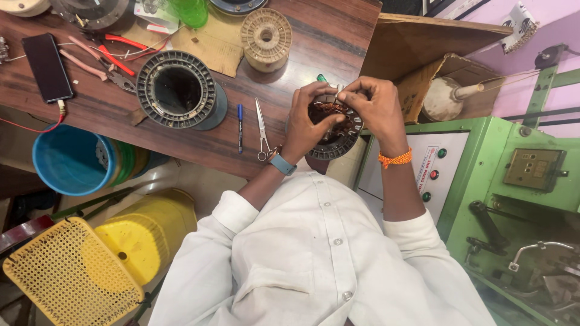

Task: The person works on an electric motor armature at a workbench, holding the rotor steady with one hand while using a small hand tool to work on the copper windings and commutator area, repositioning the armature repeatedly to reach different spots.

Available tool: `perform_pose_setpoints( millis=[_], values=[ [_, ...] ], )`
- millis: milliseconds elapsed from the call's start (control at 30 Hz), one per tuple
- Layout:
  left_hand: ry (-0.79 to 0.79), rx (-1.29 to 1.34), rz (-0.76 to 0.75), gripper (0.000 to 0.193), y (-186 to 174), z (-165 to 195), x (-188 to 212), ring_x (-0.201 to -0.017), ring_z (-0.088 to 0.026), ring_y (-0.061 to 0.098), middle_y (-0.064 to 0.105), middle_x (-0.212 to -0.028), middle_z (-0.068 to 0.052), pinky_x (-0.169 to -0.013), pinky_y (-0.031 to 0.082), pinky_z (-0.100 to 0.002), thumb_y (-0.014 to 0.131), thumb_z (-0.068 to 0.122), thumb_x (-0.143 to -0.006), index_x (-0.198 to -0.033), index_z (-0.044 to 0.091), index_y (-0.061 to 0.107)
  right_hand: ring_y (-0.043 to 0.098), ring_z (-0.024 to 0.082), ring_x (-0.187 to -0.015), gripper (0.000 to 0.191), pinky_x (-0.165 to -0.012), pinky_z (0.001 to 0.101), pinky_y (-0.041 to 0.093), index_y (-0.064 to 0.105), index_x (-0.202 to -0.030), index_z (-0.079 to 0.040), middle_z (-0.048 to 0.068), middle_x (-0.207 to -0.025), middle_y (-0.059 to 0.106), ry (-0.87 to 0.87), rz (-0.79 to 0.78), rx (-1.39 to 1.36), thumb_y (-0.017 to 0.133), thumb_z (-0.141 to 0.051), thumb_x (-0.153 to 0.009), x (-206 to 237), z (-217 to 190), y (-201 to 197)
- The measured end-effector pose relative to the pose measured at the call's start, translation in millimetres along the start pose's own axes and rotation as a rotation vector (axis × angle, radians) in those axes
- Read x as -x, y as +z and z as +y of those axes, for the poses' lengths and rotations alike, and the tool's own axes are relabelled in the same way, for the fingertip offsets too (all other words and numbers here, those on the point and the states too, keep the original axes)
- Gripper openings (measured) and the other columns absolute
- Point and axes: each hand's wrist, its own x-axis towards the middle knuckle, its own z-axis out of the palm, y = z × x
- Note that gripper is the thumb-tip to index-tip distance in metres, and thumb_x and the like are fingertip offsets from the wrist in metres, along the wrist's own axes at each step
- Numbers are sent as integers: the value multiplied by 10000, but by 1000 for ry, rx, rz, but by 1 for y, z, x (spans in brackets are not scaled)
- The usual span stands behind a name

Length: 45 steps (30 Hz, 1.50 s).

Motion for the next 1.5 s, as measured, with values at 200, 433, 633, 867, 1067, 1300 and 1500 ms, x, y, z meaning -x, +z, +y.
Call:
perform_pose_setpoints(
  millis=[200, 433, 633, 867, 1067, 1300, 1500],
  values=[
    [-90, 71, -35, 672, 2, -6, -3, -1175, -203, 686, 693, -1200, -70, -1035, 533, -350, 818, 225, -894, -1436, 130, 432, 594, 36, -673, 131, -603, 232, 478, 762, -921, 17, 12, -747, 706, 29, -146, 47, 764, -112, -904, -25, 13, -8],
    [110, -176, -227, 343, -12, -6, -17, -1052, -255, 554, 651, -1080, -63, -976, 471, -389, 754, 232, -936, -1258, 130, 695, 567, 47, -692, 129, -633, 245, 461, 756, -913, 20, -6, -747, 686, 47, -152, 118, 737, -108, -905, -18, 23, -21],
    [123, -144, -336, 276, -17, -7, -29, -1032, -248, 545, 659, -1098, -49, -957, 468, -373, 713, 250, -956, -1196, 113, 703, 414, 51, -642, 123, -559, 276, 334, 723, -940, 5, -13, -686, 534, 1, -41, 155, 747, -114, -923, 20, 13, -35],
    [141, -145, -360, 266, -18, -3, -31, -1055, -256, 548, 660, -1116, -51, -978, 465, -383, 691, 252, -979, -1196, 98, 695, 379, 51, -586, 109, -511, 272, 301, 671, -934, 10, -44, -637, 459, -8, 28, 204, 723, -86, -927, 34, 16, -30],
    [133, -143, -362, 269, -18, -2, -30, -1047, -254, 557, 666, -1098, -53, -976, 470, -383, 672, 284, -995, -1187, 99, 703, 358, 38, -648, 117, -560, 254, 275, 701, -923, 4, -82, -701, 452, 70, 5, -28, 749, -98, -952, 14, 35, -39],
    [173, -120, -350, 271, -19, -6, -32, -1043, -256, 571, 664, -1078, -67, -965, 474, -389, 656, 306, -1008, -1177, 101, 711, 631, 84, -723, 105, -642, 271, 499, 774, -1015, -27, 50, -849, 748, -142, 3, 208, 739, -82, -932, 32, 18, -35],
    [173, -169, -357, 276, -17, -11, -30, -1045, -263, 556, 667, -1101, -82, -959, 469, -402, 662, 303, -1003, -1191, 102, 687, 699, 243, -713, 106, -667, 357, 545, 771, -982, -31, 126, -893, 740, -394, 43, 480, 774, -80, -888, 54, -6, -12]
  ],
)
